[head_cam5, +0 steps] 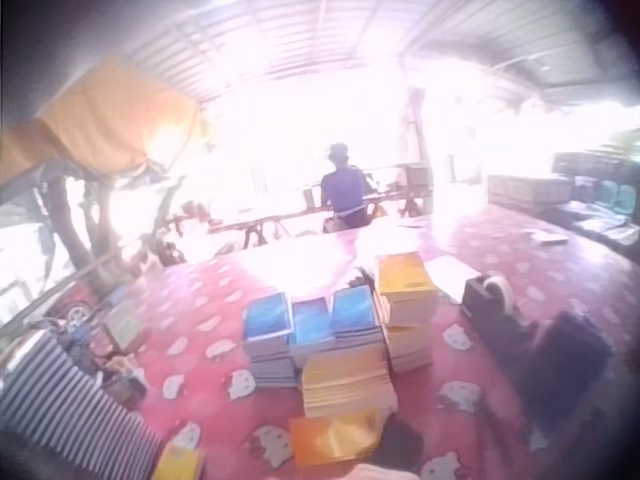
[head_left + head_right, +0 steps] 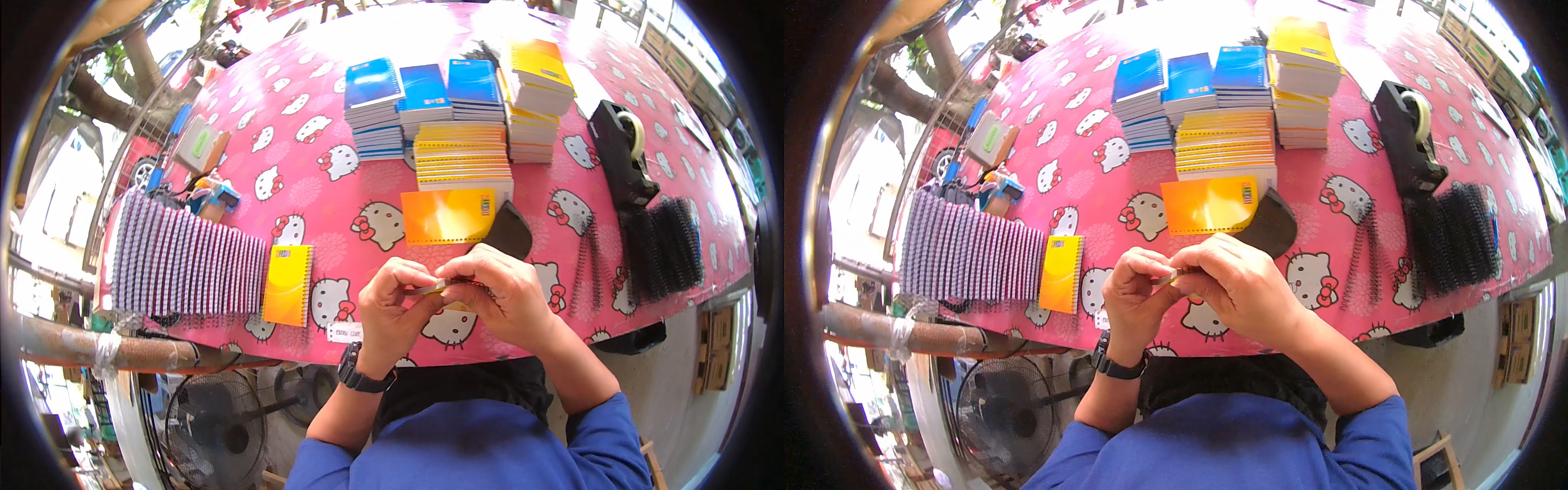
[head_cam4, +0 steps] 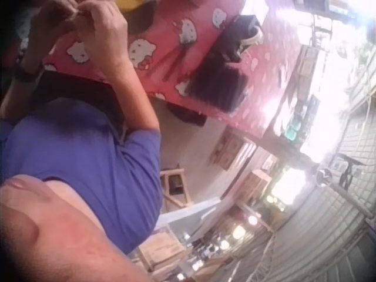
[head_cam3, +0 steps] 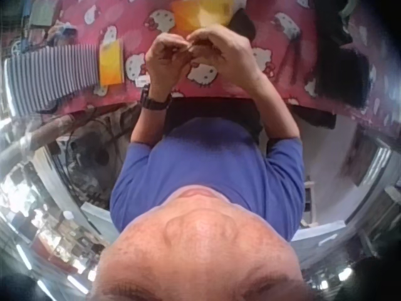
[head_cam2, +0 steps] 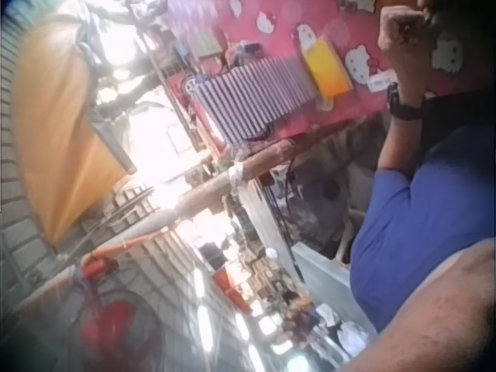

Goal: The person assembles notebooks by hand by threading plastic spiral coils through the punched edges of paper and covers, then uses a hand tool to trim the excess length of the coils.

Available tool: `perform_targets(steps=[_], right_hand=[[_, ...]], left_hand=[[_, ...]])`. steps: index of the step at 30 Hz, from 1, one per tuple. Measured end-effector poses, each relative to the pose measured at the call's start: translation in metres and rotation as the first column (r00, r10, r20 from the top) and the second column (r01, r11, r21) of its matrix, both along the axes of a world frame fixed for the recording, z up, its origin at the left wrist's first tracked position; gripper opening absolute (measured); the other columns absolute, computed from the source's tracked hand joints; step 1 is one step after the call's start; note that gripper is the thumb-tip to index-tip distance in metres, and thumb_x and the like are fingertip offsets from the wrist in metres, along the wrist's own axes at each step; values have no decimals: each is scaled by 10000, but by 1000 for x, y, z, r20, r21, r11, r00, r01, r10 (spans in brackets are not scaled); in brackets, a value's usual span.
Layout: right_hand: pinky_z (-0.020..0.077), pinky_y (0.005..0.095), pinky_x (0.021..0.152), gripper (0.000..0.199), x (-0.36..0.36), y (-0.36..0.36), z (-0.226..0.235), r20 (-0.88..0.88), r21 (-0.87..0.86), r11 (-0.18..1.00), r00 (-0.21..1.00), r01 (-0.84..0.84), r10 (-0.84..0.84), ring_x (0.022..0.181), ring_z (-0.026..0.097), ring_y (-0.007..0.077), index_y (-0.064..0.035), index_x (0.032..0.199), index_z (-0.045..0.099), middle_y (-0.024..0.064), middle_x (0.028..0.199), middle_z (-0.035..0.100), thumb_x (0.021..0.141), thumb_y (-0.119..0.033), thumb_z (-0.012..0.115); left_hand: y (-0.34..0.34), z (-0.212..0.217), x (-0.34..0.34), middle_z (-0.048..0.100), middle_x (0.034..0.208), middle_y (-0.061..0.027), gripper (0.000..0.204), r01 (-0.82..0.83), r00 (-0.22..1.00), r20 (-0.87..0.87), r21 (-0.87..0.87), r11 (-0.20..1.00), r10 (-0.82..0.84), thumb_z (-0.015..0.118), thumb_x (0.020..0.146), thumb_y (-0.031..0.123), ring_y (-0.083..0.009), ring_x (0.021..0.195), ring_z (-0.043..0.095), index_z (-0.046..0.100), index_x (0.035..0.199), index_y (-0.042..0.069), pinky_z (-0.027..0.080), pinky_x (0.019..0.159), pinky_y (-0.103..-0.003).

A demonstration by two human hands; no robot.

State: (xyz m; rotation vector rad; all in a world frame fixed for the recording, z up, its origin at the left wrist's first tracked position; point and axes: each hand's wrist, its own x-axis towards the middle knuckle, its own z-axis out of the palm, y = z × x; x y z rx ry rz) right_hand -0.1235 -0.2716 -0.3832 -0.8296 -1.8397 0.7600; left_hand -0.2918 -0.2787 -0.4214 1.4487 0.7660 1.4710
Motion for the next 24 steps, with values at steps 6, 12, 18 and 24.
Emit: perform_targets(steps=[6,12,18,24], right_hand=[[476,344,641,307,-12,-8,11,123,70,996,991,47,-55,715,577,240,-38,858,586,82,764,594,702,-209,788],[465,359,628,224,-36,-2,11,184,194,977,982,-86,50,709,557,269,-26,853,575,90,765,583,747,-143,733],[386,429,972,646,-47,6,21,402,240,971,911,-8,-91,1120,489,323,-27,1243,487,167,1229,522,723,-323,730],[229,518,1071,584,24,18,-2,696,146,989,706,37,-130,1239,389,301,-127,1203,548,84,1268,499,674,-245,764]], left_hand=[[-10,3,-13,591,893,-89,246,-55,971,-224,114,992,80,787,707,27,-128,794,580,580,840,45,488,668,-251],[-21,-7,-24,610,840,-66,237,-194,976,-88,60,979,198,755,701,-16,-116,719,594,568,827,55,482,601,-244],[-18,-10,-54,477,953,-13,327,-533,836,104,-76,842,539,679,844,65,-70,803,498,451,1078,77,451,656,-200],[-30,-39,-148,522,998,-79,382,-869,355,-458,160,469,815,640,884,160,-188,904,550,481,1206,28,465,781,-329]])
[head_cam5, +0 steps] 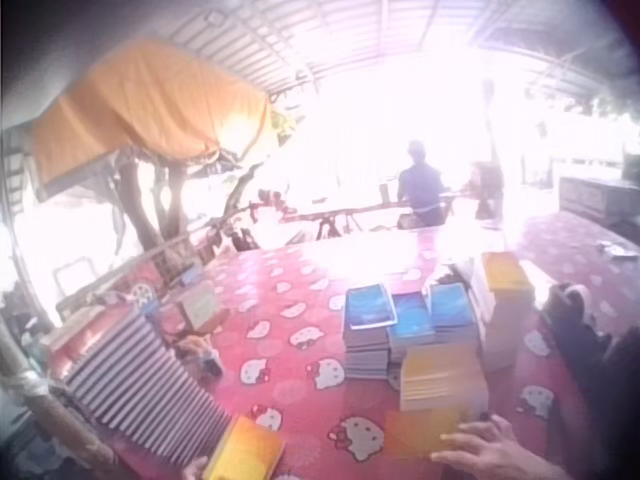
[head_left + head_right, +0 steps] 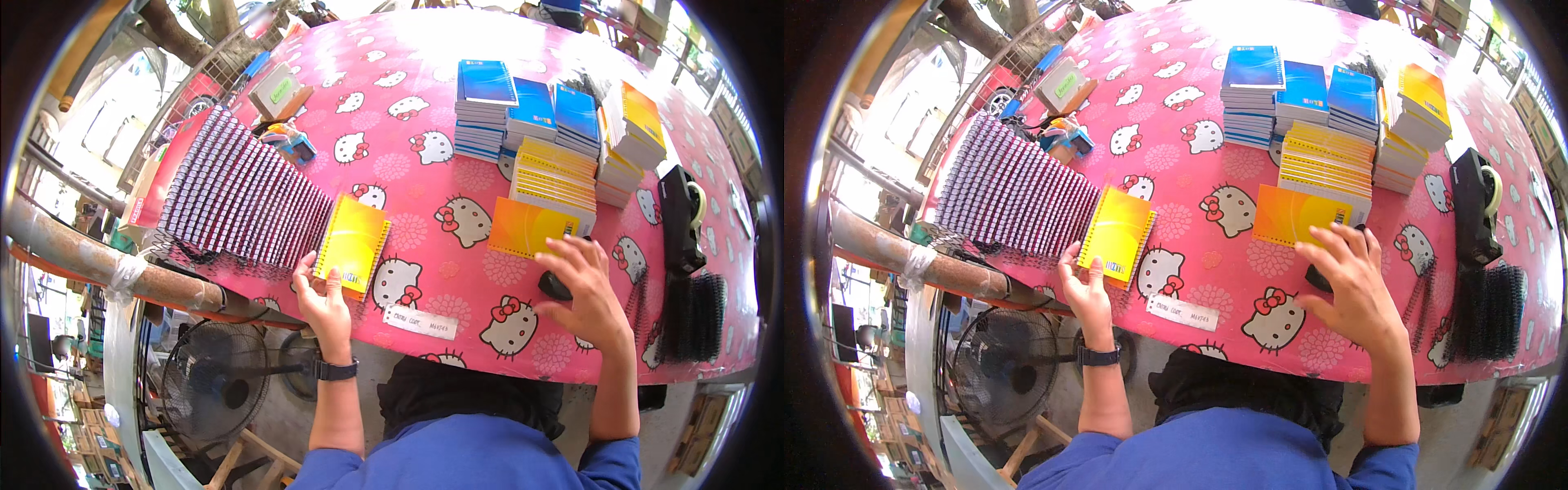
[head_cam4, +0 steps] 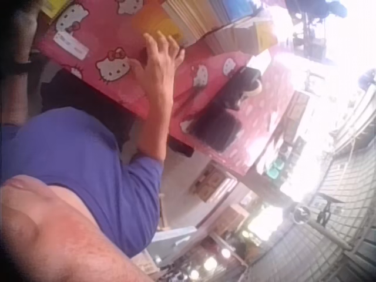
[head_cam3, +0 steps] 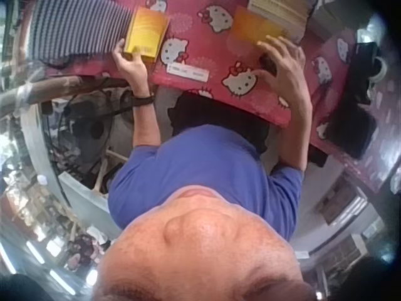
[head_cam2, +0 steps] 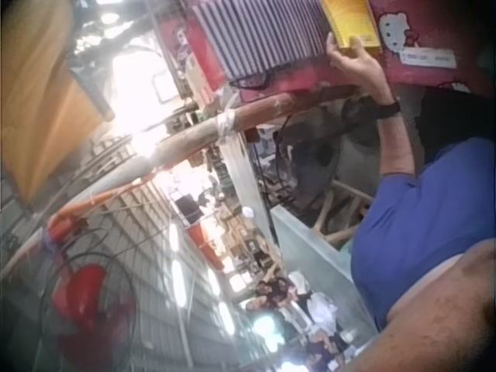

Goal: The person assembles notebooks by hand by threading plastic spiral coils through the punched edges of paper and covers, then uses a hand tool to trim the excess length of the coils.

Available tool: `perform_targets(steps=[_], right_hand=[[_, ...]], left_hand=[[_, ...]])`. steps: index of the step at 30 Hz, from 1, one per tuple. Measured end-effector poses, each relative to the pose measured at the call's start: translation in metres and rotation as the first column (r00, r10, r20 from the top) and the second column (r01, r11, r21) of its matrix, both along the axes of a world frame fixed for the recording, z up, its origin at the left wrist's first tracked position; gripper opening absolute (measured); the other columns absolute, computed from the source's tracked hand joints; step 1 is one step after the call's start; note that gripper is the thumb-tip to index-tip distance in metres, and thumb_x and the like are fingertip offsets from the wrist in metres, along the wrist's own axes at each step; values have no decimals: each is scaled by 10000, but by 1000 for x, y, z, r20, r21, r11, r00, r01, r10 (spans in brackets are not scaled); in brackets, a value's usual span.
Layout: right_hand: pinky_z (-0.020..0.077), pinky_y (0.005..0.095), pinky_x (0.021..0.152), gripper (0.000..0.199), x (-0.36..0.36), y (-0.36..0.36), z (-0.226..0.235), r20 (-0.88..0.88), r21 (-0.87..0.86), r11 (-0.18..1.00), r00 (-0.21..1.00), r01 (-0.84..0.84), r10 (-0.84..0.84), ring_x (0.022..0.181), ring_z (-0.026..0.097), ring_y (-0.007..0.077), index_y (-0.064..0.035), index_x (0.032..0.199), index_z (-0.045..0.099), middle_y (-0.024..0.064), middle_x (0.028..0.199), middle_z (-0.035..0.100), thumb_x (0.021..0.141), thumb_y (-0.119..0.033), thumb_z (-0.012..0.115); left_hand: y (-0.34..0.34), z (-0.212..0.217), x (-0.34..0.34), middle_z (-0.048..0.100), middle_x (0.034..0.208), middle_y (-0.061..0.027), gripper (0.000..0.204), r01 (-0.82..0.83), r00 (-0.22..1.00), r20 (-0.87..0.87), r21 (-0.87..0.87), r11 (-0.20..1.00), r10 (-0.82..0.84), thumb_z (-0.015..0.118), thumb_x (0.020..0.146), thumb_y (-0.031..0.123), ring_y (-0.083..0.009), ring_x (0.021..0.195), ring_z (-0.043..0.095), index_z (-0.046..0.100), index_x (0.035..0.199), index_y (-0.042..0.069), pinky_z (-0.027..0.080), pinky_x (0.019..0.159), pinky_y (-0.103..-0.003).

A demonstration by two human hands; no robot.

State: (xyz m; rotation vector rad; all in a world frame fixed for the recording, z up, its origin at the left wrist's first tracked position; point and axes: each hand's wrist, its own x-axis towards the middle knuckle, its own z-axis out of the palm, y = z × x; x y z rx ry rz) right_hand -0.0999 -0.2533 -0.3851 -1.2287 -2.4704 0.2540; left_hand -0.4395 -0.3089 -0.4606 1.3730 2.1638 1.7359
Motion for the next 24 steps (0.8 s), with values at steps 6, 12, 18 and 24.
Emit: perform_targets(steps=[6,12,18,24], right_hand=[[165,524,1081,399,27,-1,-37,89,-88,995,995,55,-47,1096,471,236,-127,989,628,23,1035,583,610,-119,754],[237,446,1008,362,56,27,-13,-133,228,913,940,337,-314,1052,503,233,-132,992,638,24,1024,600,648,-128,752],[242,441,1003,490,23,68,-36,-139,375,868,945,326,-296,1105,466,212,-114,1086,629,26,1142,564,633,-220,782],[260,432,993,354,26,97,-35,-154,438,826,935,355,-320,1008,524,221,-104,970,635,39,988,617,661,-214,766]], left_hand=[[-3,2,-1,543,1082,-125,477,-243,870,-482,-242,939,101,716,773,149,-309,995,493,541,1199,24,408,885,-434],[6,0,6,589,1119,-115,338,147,782,-522,-376,915,-340,670,815,227,-298,1110,503,631,1094,40,347,993,-432],[23,16,34,581,1103,-122,244,213,841,-453,-222,951,-294,684,783,149,-314,1098,501,663,997,35,386,958,-434],[42,35,101,548,1179,-130,298,515,827,-230,-53,855,-512,682,778,114,-303,1132,481,627,1062,41,379,975,-417]])
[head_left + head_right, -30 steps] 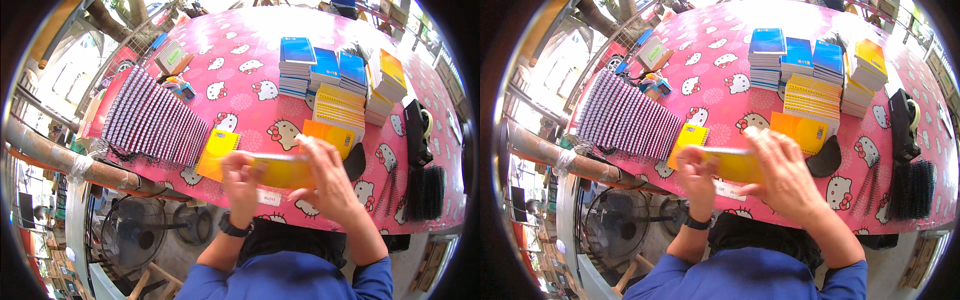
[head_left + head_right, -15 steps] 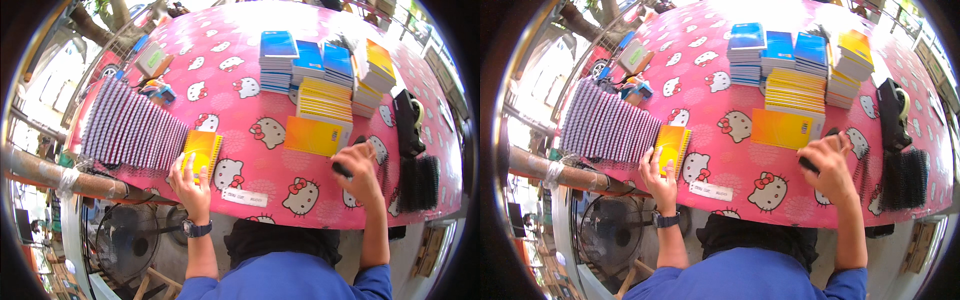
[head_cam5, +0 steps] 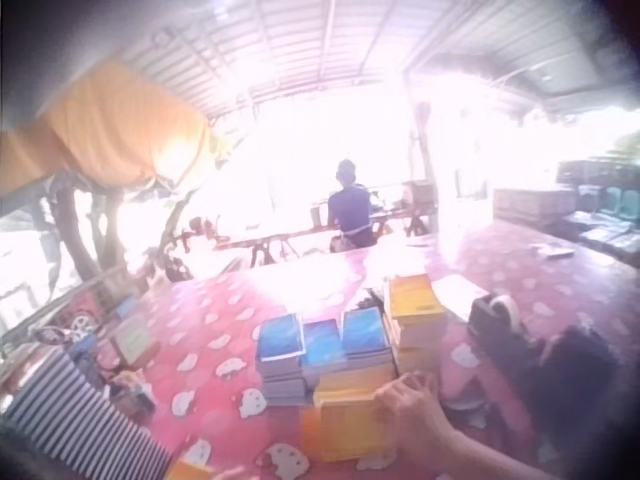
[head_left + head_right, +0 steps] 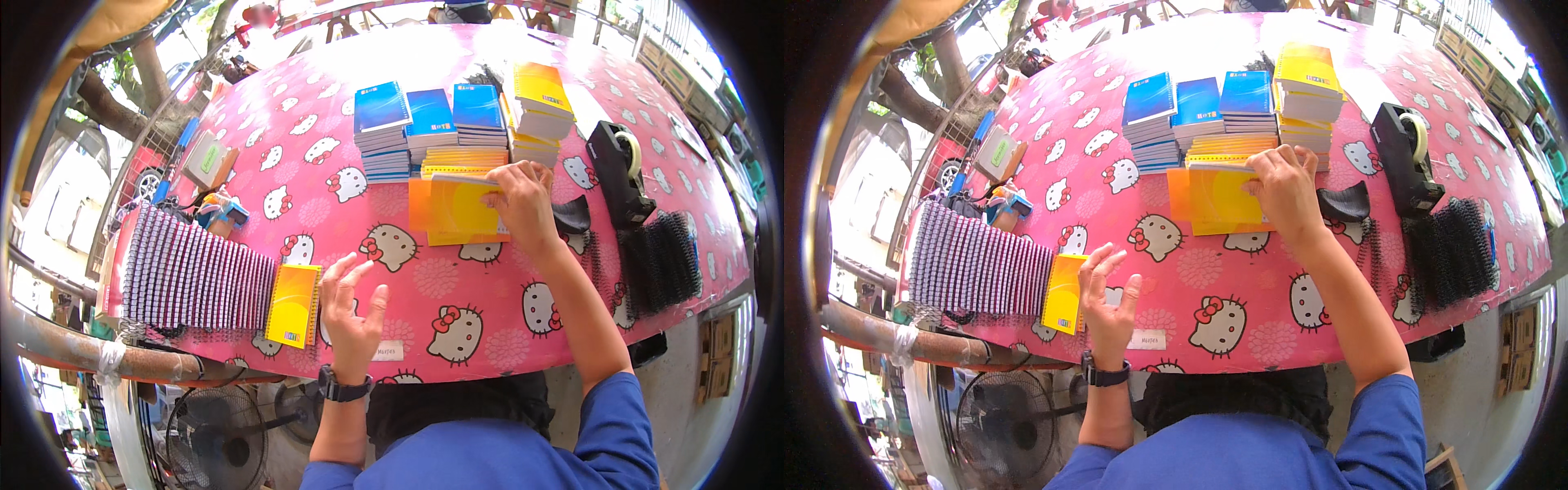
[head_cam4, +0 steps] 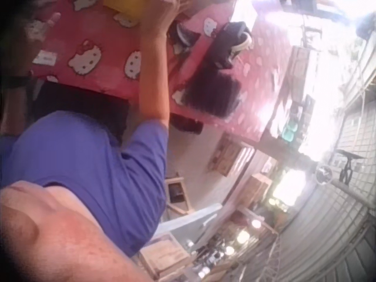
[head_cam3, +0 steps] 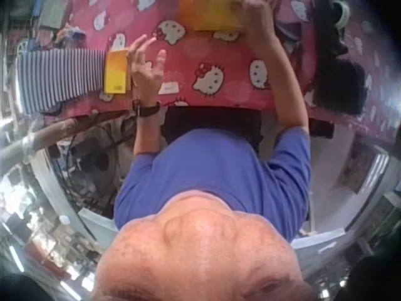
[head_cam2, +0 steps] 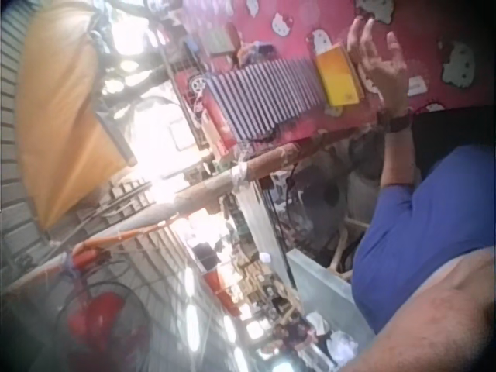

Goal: The person assembles notebooks by hand by threading plastic spiral coils through the punched edges of paper and covers, then uses a hand tool to trim the excess length of the coils.

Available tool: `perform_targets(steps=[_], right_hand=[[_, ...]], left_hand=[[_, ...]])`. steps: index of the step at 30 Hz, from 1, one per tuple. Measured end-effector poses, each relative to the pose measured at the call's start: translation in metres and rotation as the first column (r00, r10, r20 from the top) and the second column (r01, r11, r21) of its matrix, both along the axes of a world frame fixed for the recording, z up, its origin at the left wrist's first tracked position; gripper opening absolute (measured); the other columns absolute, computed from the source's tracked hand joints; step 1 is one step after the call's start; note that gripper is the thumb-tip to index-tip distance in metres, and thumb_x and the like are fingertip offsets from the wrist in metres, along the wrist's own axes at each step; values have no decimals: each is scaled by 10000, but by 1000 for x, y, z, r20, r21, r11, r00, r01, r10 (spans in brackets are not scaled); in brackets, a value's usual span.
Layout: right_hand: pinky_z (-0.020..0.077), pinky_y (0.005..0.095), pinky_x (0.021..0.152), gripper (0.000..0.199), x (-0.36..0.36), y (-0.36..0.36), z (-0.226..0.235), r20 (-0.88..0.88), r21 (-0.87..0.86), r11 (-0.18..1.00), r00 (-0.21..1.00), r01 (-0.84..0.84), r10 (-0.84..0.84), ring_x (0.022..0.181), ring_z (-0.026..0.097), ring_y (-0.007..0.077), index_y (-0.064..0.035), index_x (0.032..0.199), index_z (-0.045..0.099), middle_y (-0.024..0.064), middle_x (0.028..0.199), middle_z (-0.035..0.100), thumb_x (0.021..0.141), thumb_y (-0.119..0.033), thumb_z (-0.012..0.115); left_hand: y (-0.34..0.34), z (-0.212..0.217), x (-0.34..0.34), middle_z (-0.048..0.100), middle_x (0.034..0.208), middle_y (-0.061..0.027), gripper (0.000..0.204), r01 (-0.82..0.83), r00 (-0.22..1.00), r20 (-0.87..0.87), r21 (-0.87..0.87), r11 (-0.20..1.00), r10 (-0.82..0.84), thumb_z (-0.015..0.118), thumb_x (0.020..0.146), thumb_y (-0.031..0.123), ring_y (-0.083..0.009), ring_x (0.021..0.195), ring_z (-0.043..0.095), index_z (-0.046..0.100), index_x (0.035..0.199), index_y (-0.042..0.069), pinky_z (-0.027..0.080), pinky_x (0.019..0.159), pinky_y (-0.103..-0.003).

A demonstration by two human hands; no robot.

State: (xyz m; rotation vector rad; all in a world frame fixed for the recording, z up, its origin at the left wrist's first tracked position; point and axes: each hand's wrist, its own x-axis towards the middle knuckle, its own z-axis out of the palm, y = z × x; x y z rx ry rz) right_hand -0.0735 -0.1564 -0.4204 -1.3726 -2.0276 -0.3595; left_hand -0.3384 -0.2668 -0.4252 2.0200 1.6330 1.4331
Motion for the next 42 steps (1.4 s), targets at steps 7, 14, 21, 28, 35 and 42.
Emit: perform_targets(steps=[7,14,21,28,35,42], right_hand=[[451,360,808,232,1,-9,7,-365,-188,982,929,-8,-62,885,591,253,-49,927,604,92,855,647,737,-109,723],[482,250,733,212,-32,-82,9,-975,-123,834,223,-539,0,887,570,83,2,967,556,49,924,636,797,4,683],[433,323,939,445,-12,-118,-3,-932,-171,786,356,-594,67,1061,555,163,-44,1152,560,80,1098,607,747,-29,743],[523,251,795,225,-19,-125,-35,-918,-319,669,393,-671,-44,953,624,140,-7,1005,609,56,974,655,793,43,667],[424,195,668,132,-63,-125,-33,-980,-195,763,93,-616,-175,800,519,34,-47,979,531,3,908,575,917,-145,596],[455,222,623,110,-55,-121,-31,-981,-163,694,40,-702,-190,721,541,47,-24,941,552,16,798,580,888,-105,605]], left_hand=[[17,-18,42,461,1264,-112,545,318,778,604,-147,937,-170,688,809,116,-224,1168,453,425,1278,27,387,973,-359],[10,-13,72,482,1272,-87,469,436,347,932,-58,898,-108,605,908,142,-181,1167,470,396,1315,41,398,958,-283],[9,48,23,652,993,-86,225,376,883,-287,-41,926,-371,574,823,24,-232,904,606,645,1031,72,428,894,-372],[8,18,23,601,1140,-97,513,253,914,-321,-29,967,-248,698,692,45,-240,1083,548,578,1189,83,301,1051,-461],[-3,-34,30,516,1132,-85,728,515,721,643,-247,821,-259,649,803,-3,-184,1081,499,245,1408,41,366,990,-330],[-16,-4,66,534,1223,-115,482,141,933,-355,191,972,-65,604,798,46,-251,1028,535,513,1271,59,404,912,-390]])
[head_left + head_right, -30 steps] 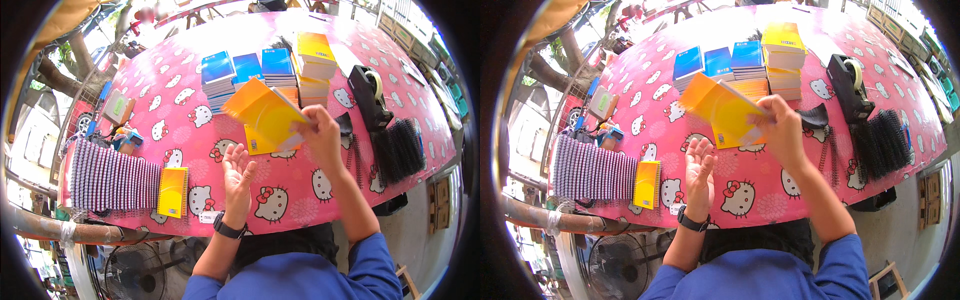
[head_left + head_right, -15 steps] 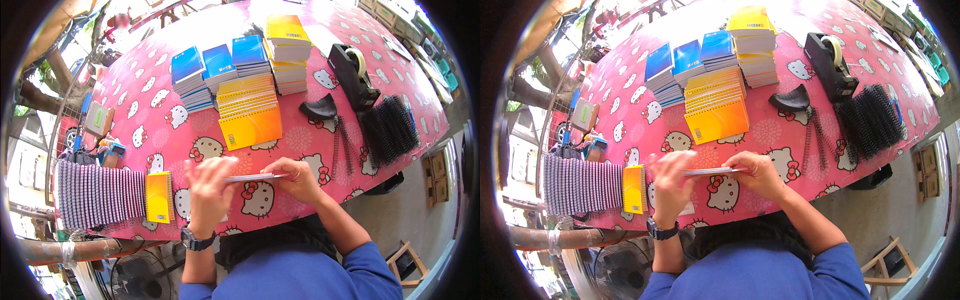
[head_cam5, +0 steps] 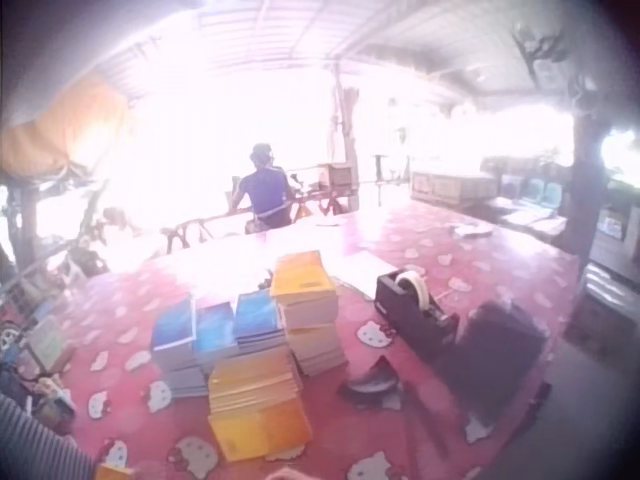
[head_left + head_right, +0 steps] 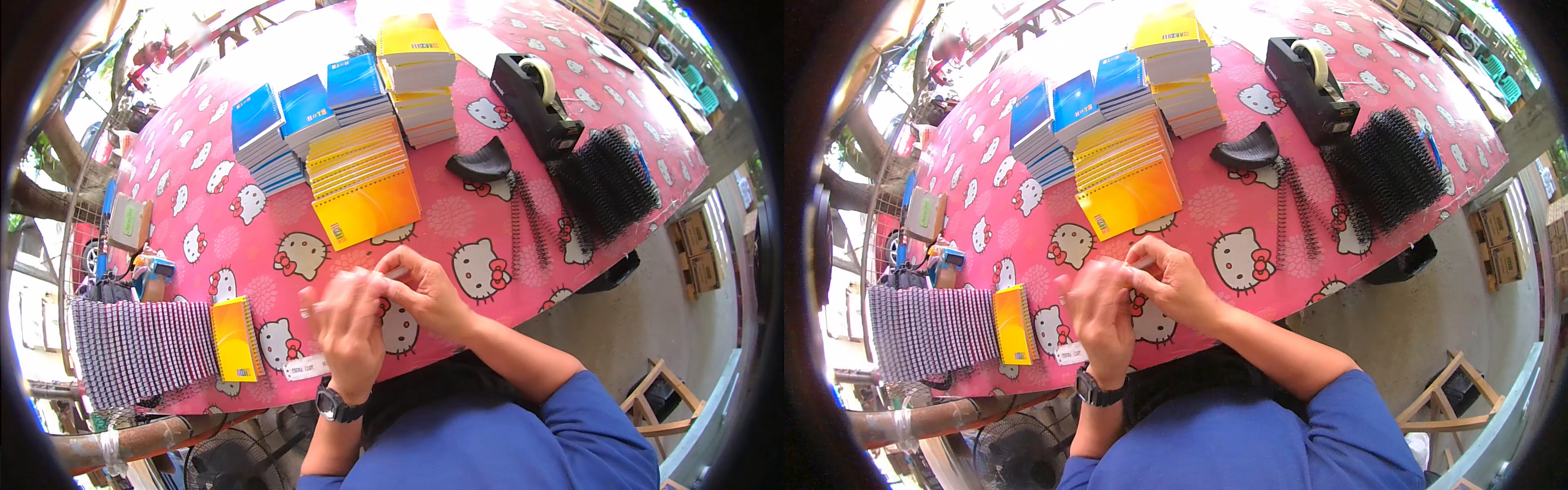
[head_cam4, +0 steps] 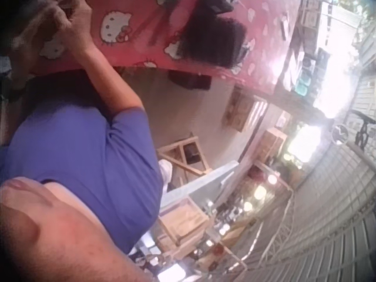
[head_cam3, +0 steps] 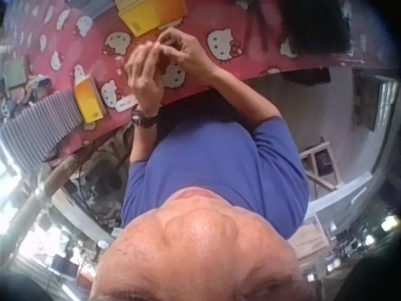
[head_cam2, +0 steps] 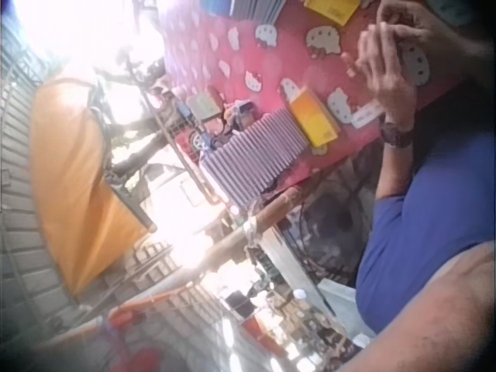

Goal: The person assembles notebooks by hand by threading plastic spiral coils through the punched edges of paper and covers, then uses a hand tool to trim the excess length of the coils.

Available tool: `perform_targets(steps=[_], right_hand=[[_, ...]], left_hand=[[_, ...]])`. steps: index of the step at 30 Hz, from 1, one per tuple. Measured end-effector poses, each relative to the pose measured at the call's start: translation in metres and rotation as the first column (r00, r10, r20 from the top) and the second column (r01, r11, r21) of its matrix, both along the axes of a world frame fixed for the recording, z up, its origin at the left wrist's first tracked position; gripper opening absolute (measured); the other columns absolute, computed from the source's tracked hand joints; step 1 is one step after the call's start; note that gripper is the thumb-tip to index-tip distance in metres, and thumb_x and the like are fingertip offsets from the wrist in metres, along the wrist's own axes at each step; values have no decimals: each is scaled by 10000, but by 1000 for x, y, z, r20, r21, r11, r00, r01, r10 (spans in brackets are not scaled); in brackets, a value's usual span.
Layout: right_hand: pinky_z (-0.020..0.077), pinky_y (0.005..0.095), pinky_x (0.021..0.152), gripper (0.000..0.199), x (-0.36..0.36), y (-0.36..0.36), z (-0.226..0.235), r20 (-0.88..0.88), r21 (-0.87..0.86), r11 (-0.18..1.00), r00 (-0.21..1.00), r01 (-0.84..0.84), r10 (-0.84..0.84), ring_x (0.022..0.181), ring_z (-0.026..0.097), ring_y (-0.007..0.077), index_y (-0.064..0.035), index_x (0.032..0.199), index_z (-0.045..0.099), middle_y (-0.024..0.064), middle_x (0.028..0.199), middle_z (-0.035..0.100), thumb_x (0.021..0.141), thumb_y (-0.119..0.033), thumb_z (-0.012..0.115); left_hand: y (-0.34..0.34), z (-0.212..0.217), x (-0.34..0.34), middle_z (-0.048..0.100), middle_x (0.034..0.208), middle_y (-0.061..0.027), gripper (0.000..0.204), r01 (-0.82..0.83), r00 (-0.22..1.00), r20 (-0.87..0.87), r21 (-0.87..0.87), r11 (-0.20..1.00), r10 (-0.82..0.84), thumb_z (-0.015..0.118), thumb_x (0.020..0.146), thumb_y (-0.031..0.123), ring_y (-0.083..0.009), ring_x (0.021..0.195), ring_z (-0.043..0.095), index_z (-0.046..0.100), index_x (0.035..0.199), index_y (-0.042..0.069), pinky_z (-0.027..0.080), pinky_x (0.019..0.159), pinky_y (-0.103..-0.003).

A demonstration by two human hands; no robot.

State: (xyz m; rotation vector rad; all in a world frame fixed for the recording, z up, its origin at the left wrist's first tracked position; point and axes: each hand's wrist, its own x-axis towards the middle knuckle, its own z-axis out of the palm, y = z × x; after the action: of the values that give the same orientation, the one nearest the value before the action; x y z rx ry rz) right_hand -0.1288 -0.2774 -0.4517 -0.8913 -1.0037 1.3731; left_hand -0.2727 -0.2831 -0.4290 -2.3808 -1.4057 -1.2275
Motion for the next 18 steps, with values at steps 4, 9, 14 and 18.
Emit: perform_targets(steps=[4,9,14,18], right_hand=[[494,335,724,139,74,7,17,545,335,908,736,249,-403,806,618,207,-18,903,660,113,855,644,847,-145,658],[486,389,785,268,182,2,-2,925,337,813,-7,476,-380,847,620,294,-6,1011,614,149,976,638,784,-131,685],[499,349,719,163,187,8,7,836,328,780,220,533,-503,756,633,286,6,912,651,153,860,646,803,-114,670],[489,345,734,210,195,9,11,854,469,775,4,424,-520,800,624,276,-16,992,640,141,882,636,790,-72,650]], left_hand=[[8,-8,-5,649,954,-10,360,198,980,39,-60,978,-196,603,701,-10,-174,856,593,719,1013,126,404,811,-331],[9,-7,0,648,964,-12,344,247,968,54,-34,968,-245,641,705,9,-172,842,590,714,1021,125,395,793,-318],[12,-8,-1,651,949,-15,320,243,969,68,-59,968,-238,663,700,14,-177,837,588,720,994,129,392,799,-319],[7,-5,-1,652,942,-17,299,275,959,92,-63,959,-269,689,693,27,-180,833,587,723,968,140,390,799,-323]])
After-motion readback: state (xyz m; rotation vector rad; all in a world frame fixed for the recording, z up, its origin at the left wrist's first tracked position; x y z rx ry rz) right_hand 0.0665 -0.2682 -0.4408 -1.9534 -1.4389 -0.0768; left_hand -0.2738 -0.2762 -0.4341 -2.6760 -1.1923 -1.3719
